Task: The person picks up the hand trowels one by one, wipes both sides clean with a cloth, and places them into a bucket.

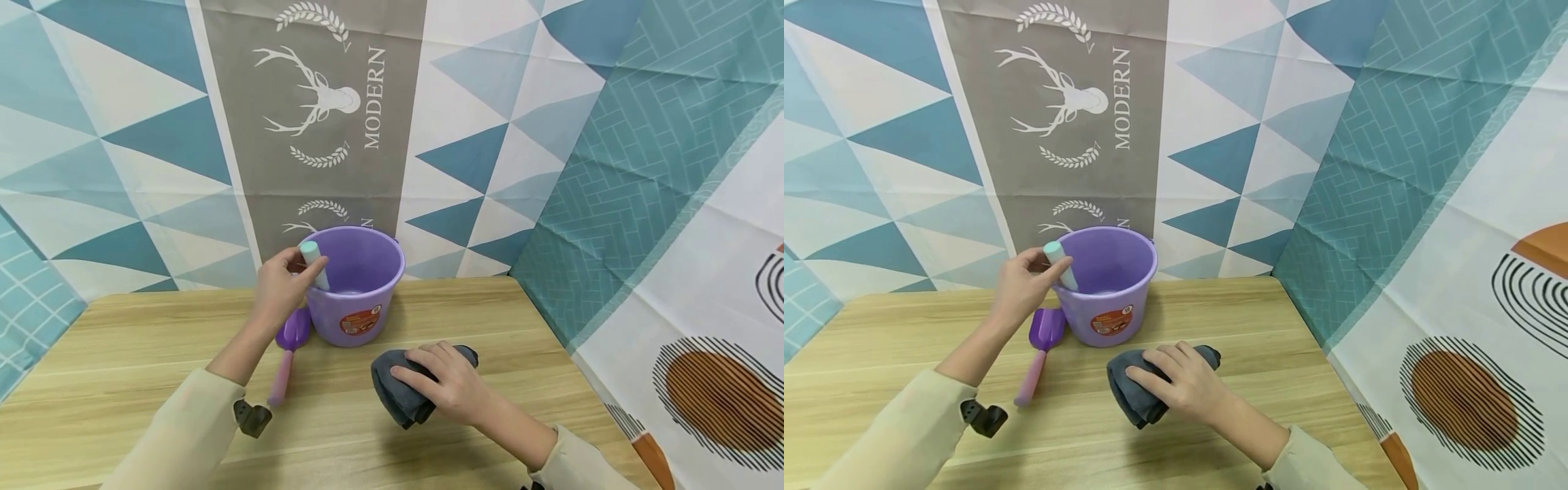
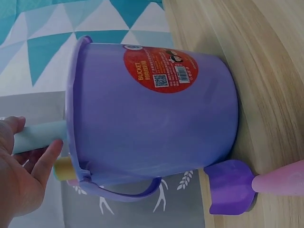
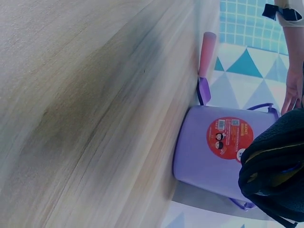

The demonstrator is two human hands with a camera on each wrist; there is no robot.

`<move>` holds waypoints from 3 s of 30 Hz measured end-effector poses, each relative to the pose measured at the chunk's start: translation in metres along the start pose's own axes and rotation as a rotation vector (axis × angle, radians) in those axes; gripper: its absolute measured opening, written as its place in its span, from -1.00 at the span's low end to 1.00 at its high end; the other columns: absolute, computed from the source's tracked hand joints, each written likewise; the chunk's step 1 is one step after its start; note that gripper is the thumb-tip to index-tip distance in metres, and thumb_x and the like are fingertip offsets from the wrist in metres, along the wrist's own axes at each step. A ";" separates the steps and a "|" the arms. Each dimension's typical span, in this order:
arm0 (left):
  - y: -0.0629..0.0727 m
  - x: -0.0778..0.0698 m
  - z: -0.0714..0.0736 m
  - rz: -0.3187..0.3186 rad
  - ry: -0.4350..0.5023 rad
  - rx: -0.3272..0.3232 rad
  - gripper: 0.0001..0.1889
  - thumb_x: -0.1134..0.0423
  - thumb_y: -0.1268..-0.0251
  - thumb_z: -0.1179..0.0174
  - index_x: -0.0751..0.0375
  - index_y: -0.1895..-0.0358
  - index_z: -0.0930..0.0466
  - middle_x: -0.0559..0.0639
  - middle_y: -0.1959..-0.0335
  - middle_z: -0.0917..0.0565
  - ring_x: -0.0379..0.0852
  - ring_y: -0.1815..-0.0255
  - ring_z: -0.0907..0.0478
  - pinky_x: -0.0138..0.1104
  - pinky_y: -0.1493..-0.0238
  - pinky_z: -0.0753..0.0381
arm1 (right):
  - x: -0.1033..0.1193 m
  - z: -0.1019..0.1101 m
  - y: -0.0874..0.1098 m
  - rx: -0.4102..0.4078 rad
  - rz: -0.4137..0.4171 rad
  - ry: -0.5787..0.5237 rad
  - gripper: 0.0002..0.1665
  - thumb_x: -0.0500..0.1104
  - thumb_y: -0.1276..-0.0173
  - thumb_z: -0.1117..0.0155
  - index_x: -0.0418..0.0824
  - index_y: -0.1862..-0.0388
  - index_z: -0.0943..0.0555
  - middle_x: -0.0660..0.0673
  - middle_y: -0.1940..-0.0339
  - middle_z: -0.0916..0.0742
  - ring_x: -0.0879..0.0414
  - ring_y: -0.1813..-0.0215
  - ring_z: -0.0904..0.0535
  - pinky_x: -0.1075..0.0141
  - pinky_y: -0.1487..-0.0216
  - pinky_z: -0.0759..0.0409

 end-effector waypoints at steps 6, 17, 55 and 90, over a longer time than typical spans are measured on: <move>-0.001 0.005 -0.006 0.024 0.006 0.028 -0.56 -0.06 -0.19 -0.22 0.31 0.16 -0.61 0.20 0.22 -0.65 0.02 0.19 -0.57 -0.32 0.18 -0.51 | 0.000 0.001 0.000 0.005 -0.007 0.008 -0.75 -0.21 -0.41 -0.01 -0.20 0.06 -0.59 -0.21 0.21 -0.65 0.03 0.31 -0.56 0.29 0.34 -0.54; -0.003 0.007 -0.008 0.012 -0.002 -0.005 -0.65 0.11 -0.16 -0.28 0.33 0.12 -0.61 0.16 0.28 -0.63 -0.10 0.28 -0.51 -0.49 0.26 -0.47 | 0.001 0.001 0.003 0.013 -0.012 0.015 -0.75 -0.23 -0.44 0.03 -0.19 0.07 -0.59 -0.20 0.22 -0.64 0.04 0.32 -0.55 0.31 0.38 -0.51; -0.003 0.012 -0.018 -0.002 -0.076 0.044 -0.60 0.24 -0.10 -0.28 0.43 0.03 -0.57 0.27 0.24 -0.66 0.07 0.23 -0.61 -0.24 0.17 -0.60 | 0.000 -0.003 0.004 0.030 -0.034 0.017 -0.72 -0.27 -0.45 0.07 -0.17 0.08 -0.61 -0.18 0.22 -0.65 0.05 0.31 -0.56 0.31 0.36 -0.53; 0.002 0.009 -0.020 -0.004 -0.133 0.105 -0.62 0.30 -0.10 -0.21 0.46 0.03 -0.55 0.32 0.15 -0.59 0.13 0.17 -0.59 -0.14 0.10 -0.60 | 0.001 -0.005 0.006 0.043 -0.046 0.010 -0.72 -0.25 -0.46 0.07 -0.17 0.06 -0.61 -0.17 0.22 -0.64 0.05 0.30 -0.56 0.30 0.34 -0.55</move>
Point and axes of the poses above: each hand's wrist, its own y-axis away from the middle knuckle, its own z-axis out of the back of the hand, x = y × z, the point moved 9 cm from there along -y, towards the middle knuckle
